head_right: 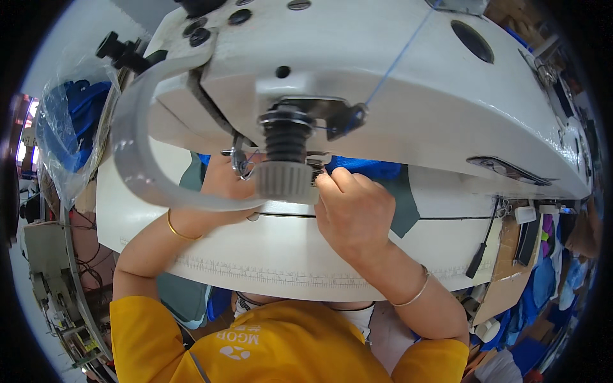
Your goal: Sewing blue mesh pockets onto a green fabric base using an industrial sewing machine.
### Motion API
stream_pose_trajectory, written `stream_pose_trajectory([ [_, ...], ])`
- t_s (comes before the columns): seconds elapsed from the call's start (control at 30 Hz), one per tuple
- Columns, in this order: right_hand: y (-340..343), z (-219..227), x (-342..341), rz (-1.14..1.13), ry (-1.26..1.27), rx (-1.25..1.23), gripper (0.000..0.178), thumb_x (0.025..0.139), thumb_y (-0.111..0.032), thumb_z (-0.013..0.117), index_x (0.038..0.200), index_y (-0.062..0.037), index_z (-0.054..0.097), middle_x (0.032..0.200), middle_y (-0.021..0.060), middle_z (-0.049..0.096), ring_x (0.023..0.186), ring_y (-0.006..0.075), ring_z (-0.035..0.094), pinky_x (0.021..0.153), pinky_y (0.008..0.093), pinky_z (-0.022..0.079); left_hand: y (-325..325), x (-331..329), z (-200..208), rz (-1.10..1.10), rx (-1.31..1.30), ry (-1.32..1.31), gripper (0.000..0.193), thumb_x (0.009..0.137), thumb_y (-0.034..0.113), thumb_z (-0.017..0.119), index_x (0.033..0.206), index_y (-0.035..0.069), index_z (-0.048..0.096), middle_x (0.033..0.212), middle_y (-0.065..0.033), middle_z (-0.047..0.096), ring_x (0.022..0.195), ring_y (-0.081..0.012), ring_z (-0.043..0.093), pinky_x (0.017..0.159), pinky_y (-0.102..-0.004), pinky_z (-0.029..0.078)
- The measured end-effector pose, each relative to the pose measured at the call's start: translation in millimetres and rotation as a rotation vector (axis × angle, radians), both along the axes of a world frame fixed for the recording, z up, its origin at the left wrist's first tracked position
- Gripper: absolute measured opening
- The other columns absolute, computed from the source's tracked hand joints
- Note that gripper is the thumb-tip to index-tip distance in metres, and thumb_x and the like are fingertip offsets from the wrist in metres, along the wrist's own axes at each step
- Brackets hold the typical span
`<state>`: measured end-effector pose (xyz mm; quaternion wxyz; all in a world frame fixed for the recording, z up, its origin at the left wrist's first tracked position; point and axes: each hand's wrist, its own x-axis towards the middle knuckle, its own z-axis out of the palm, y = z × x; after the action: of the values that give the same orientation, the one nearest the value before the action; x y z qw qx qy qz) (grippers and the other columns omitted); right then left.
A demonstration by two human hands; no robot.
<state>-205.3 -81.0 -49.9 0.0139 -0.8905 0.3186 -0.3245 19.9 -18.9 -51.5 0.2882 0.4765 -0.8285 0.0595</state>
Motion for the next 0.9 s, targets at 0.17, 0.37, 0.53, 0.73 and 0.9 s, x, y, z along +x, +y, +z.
stream_pose_trajectory([
  [0.17,-0.3,-0.2,-6.4,0.022,-0.021,-0.076,0.024,0.073,-0.014,0.078,0.096,-0.0112,0.074,0.066,0.0004,0.051,0.056,0.0166,0.054,0.048,0.0314,0.043,2.0,-10.5,1.9,0.05,-0.065,-0.076,0.023,0.069,0.003,0.073,0.091,0.002,0.07,0.097,-0.0099,0.069,0.087,-0.0287,0.06,0.076,-0.0411,0.043],
  [0.37,-1.3,4.0,-6.7,0.037,0.002,-0.006,0.021,0.076,-0.02,0.079,0.094,-0.0098,0.073,0.066,-0.0001,0.052,0.057,0.0162,0.055,0.049,0.0312,0.043,-0.8,-14.5,-4.8,0.072,-0.113,-0.187,0.021,0.073,0.007,0.069,0.094,0.002,0.07,0.096,-0.0091,0.068,0.087,-0.0291,0.062,0.07,-0.0409,0.046],
  [0.53,0.1,2.6,-7.5,0.048,0.026,0.058,0.021,0.076,-0.02,0.079,0.093,-0.0099,0.073,0.067,-0.0004,0.053,0.057,0.0163,0.055,0.048,0.031,0.044,4.8,-17.1,4.9,0.025,0.025,-0.045,0.032,0.068,-0.006,0.071,0.099,0.0,0.071,0.093,-0.0157,0.065,0.089,-0.0411,0.062,0.086,-0.0476,0.052],
  [0.73,1.0,3.6,-7.1,0.005,-0.011,0.049,0.02,0.076,-0.021,0.078,0.092,-0.011,0.073,0.067,-0.0009,0.053,0.057,0.0158,0.056,0.048,0.0305,0.044,11.8,-16.6,-0.8,0.11,0.01,-0.065,0.032,0.067,-0.005,0.073,0.099,0.0,0.072,0.095,-0.0154,0.064,0.092,-0.0413,0.061,0.082,-0.0481,0.052],
  [0.9,-0.8,6.0,-4.8,0.002,0.017,0.036,0.019,0.076,-0.021,0.078,0.092,-0.0113,0.072,0.067,-0.0009,0.052,0.056,0.0155,0.056,0.047,0.0305,0.044,13.8,-17.9,-4.5,0.132,-0.03,-0.052,0.03,0.067,-0.007,0.073,0.096,0.0,0.073,0.097,-0.0142,0.066,0.093,-0.0394,0.061,0.082,-0.0479,0.051],
])
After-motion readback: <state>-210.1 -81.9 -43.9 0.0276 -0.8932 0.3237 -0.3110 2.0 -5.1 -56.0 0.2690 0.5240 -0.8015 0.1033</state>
